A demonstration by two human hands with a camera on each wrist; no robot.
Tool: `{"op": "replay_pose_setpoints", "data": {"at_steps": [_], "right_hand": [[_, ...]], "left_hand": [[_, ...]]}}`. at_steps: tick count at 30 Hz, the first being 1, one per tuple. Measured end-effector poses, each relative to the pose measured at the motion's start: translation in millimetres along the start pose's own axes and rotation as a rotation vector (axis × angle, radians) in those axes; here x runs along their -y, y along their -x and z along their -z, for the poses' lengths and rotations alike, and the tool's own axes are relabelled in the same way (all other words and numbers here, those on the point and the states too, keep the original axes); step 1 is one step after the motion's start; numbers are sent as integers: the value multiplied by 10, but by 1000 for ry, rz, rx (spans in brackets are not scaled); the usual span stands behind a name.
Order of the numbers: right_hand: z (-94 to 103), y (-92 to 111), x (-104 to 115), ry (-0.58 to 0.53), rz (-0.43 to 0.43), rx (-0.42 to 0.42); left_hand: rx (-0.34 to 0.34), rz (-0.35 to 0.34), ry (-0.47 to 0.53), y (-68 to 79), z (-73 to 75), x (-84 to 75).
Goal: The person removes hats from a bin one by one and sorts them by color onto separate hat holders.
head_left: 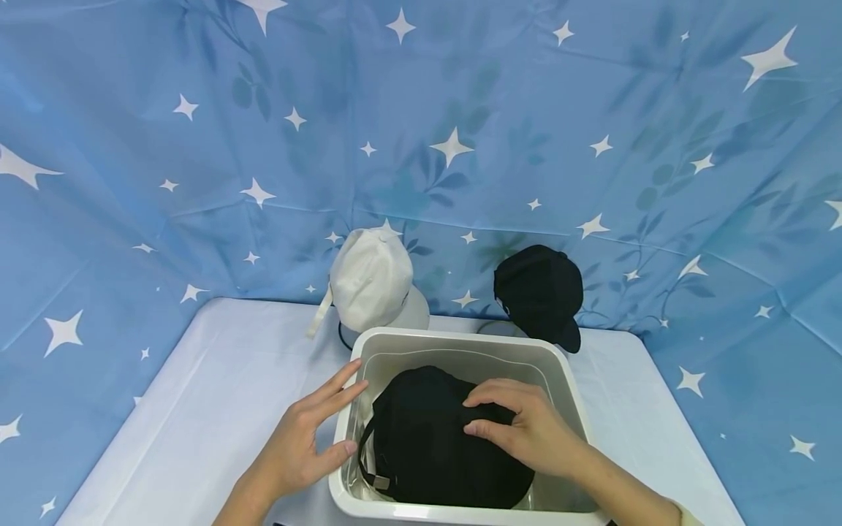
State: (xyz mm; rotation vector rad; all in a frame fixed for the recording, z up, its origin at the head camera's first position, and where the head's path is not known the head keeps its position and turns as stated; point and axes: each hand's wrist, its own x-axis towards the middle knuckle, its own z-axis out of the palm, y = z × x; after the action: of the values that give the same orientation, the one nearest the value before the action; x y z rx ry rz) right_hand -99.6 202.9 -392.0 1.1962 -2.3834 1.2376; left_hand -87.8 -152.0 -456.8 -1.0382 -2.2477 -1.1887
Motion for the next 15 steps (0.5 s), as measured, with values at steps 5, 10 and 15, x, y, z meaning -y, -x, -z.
{"op": "replay_pose_setpoints", "data": {"at_steps": [5, 10, 15], "right_hand": [[48, -10, 8, -46, -22, -11], [128, -25, 22, -79, -71, -28], [216, -46, 62, -59, -96, -42]], "left_hand": [[-1, -3, -5, -4, 2, 4], [6, 7, -14, -2, 4, 6], [7, 12, -10, 8, 7, 9]]}}
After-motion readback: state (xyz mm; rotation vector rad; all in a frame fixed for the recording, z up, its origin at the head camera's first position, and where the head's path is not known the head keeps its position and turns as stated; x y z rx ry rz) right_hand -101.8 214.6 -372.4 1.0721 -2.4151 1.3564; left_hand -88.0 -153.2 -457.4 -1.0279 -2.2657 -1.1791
